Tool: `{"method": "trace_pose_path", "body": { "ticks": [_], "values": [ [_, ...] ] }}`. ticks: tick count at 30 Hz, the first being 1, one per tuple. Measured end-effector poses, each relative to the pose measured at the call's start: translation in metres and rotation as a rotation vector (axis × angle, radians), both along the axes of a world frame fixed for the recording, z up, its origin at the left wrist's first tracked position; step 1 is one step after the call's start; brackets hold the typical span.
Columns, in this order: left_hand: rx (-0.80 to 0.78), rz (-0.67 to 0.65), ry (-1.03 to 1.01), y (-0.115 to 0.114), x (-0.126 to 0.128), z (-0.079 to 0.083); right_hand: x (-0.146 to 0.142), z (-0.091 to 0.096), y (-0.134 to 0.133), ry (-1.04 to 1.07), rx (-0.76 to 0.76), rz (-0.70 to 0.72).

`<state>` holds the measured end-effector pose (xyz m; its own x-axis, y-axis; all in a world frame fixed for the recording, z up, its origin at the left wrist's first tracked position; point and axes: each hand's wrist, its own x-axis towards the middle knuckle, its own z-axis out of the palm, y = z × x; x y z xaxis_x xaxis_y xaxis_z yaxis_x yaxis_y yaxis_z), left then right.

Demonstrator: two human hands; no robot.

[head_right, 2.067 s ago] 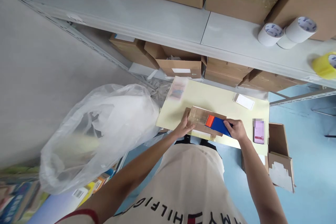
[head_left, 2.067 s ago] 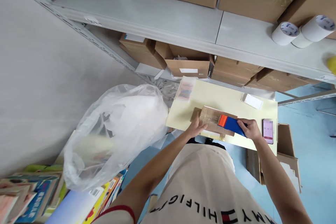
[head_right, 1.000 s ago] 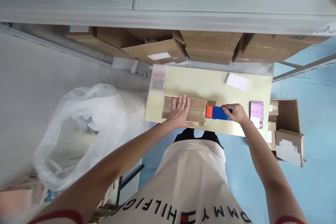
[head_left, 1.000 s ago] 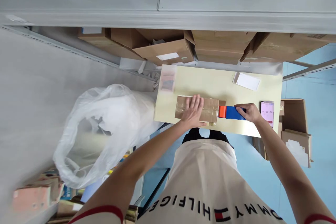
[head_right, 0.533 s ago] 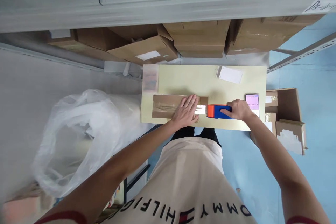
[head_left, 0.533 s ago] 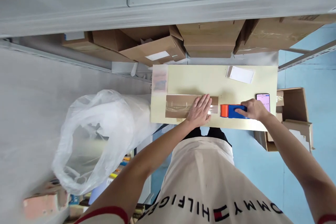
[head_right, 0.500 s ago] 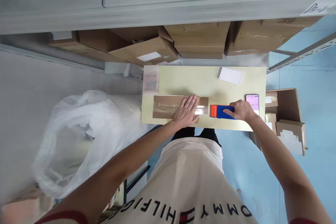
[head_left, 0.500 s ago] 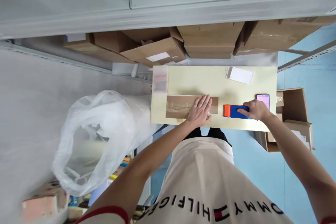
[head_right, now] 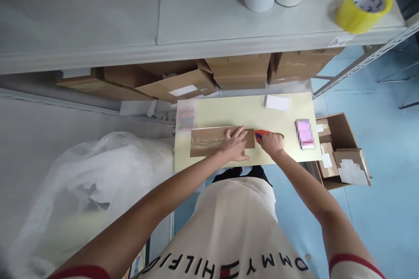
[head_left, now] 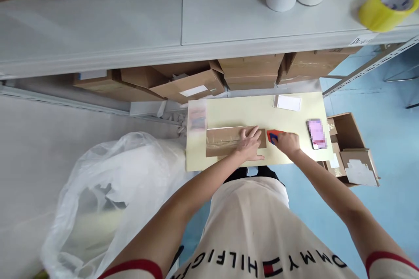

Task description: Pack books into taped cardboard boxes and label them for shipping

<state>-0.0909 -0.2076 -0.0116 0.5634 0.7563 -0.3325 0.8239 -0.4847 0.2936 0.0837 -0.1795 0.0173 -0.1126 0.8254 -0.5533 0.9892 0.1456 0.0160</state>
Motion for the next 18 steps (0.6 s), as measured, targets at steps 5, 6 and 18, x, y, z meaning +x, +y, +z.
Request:
{"method": "trace_pose_path", "body": {
  "ticks": [5,6,18],
  "values": [
    [0.002,0.079,-0.254,0.003,-0.031,-0.002,0.060,-0.036,-0.027,0.215,0.306,-0.335],
    [0.022,0.137,-0.272,0.000,-0.042,-0.002,0.066,-0.047,-0.033,0.249,0.320,-0.354],
    [-0.231,1.138,-0.719,-0.077,-0.181,-0.051,0.050,-0.082,-0.075,0.335,0.398,-0.386]
  ]
}}
